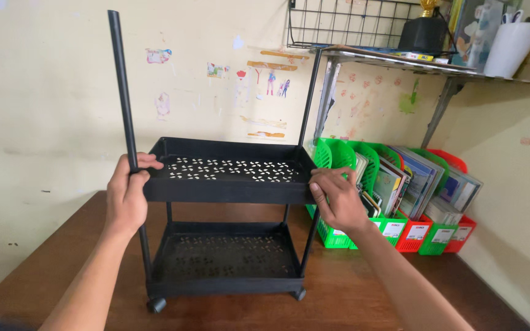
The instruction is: The person assembles a black plastic rolling shelf by inserting vertical metal poles into the corner holes of the trays. They secure each pole by pressing it into place and then add additional trays to complete the structure.
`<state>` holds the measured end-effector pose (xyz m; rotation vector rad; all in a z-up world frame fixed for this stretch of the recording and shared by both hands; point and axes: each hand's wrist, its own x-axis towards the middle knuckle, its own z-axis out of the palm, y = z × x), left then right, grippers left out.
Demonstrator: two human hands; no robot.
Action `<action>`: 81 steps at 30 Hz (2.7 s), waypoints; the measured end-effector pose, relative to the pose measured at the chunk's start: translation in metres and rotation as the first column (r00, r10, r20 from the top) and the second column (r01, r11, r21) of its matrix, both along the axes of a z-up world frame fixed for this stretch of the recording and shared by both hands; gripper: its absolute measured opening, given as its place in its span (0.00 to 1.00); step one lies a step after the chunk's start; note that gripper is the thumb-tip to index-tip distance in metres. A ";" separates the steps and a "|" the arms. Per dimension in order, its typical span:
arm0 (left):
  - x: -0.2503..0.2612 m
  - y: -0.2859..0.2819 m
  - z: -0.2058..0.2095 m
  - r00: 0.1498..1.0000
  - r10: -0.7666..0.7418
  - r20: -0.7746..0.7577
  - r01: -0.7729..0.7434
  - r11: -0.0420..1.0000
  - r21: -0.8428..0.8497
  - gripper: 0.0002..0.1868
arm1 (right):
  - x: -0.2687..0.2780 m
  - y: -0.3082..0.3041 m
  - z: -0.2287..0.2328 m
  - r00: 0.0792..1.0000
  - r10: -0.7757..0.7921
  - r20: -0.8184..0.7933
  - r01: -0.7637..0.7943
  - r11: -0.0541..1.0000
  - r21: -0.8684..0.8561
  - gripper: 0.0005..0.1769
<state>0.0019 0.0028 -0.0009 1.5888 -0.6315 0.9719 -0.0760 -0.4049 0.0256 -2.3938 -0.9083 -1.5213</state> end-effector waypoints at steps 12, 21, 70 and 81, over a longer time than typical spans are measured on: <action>-0.003 -0.012 -0.005 0.997 0.012 0.077 -0.009 0.999 -0.038 0.16 | 0.026 0.017 -0.033 0.998 0.024 0.062 -0.042 0.949 0.312 0.10; -0.068 0.041 -0.044 0.960 0.278 -0.036 -0.243 0.887 0.392 0.27 | -0.007 0.042 -0.028 0.992 -0.015 0.126 -0.016 0.971 0.239 0.19; -0.283 0.307 -0.182 0.534 0.778 -0.331 -0.186 0.490 0.851 0.17 | -0.122 0.496 -0.181 0.166 0.213 -0.963 -0.602 0.795 0.072 0.16; -0.274 0.302 -0.157 0.711 0.648 -0.273 -0.041 0.425 0.904 0.18 | -0.104 0.481 -0.153 0.065 0.311 -0.948 -0.554 0.802 0.225 0.18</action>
